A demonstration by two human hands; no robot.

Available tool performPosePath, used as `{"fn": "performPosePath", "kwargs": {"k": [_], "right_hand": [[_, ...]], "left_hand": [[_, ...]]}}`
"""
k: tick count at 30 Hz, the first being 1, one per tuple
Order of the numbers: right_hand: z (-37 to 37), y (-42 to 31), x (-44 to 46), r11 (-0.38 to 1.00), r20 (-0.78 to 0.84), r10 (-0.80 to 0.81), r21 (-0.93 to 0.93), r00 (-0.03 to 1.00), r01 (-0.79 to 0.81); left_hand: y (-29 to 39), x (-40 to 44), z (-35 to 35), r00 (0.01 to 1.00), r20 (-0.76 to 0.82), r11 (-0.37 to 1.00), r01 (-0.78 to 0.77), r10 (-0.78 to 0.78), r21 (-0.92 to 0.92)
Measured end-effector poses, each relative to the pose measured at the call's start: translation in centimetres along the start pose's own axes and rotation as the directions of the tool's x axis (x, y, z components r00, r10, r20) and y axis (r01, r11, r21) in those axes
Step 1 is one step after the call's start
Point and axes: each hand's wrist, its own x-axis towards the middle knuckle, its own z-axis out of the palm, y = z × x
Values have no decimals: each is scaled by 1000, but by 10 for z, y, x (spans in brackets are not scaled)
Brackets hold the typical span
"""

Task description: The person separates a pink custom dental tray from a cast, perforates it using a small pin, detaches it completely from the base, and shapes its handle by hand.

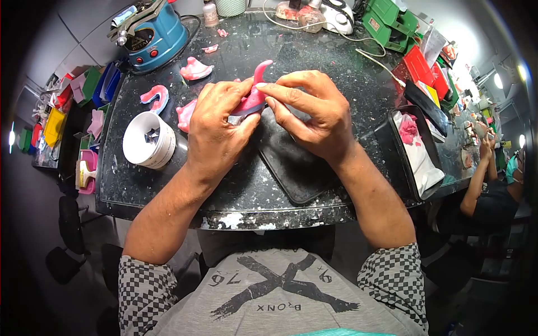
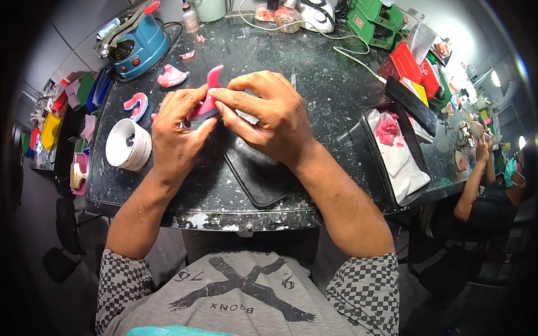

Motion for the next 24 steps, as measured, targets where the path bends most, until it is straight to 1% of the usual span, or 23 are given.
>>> {"fn": "performPosePath", "kwargs": {"k": [4, 7, 11, 13, 15, 16, 17, 19, 20, 22, 23, 24], "right_hand": [[1, 1, -1, 1000, 9, -14, 0, 1000, 14], [2, 2, 0, 999, 29, -39, -21, 999, 39], [0, -3, 5, 999, 55, -25, -26, 998, 27], [-3, -3, 5, 999, 71, -24, -30, 997, 26], [-6, 1, 3, 985, -16, 101, 142, 995, -98], [-7, -1, 4, 970, -72, 165, 193, 984, -148], [-8, 3, 3, 972, -58, 156, 186, 986, -143], [-7, 8, 0, 974, -45, 149, 179, 988, -139], [-6, 9, -1, 969, -27, 163, 195, 986, -155], [-6, 8, 0, 964, -11, 176, 206, 984, -170], [-6, 5, 2, 960, -27, 167, 231, 986, -156], [-5, 4, 3, 956, -43, 158, 256, 986, -142]], "left_hand": [[0, -2, 1, 1000, 16, 1000, -23, 23, -6], [0, -2, 2, 1000, 15, 1000, -8, 8, -6], [0, -3, 3, 1000, 9, 1000, -21, 21, -15], [0, -4, 5, 1000, 19, 997, 25, -24, -68], [-2, -5, 5, 999, 21, 996, 44, -42, -75], [-3, -5, 5, 998, 20, 995, 67, -66, -79], [-3, -4, 4, 998, 16, 995, 64, -63, -76], [-1, -4, 5, 986, 29, 968, 165, -162, -190], [-3, -5, 6, 987, 31, 968, 163, -160, -192], [-9, -7, 10, 960, 75, 855, 275, -270, -439], [-9, -8, 11, 960, 99, 791, 273, -262, -548], [-6, -6, 11, 960, 100, 791, 274, -263, -548]]}}
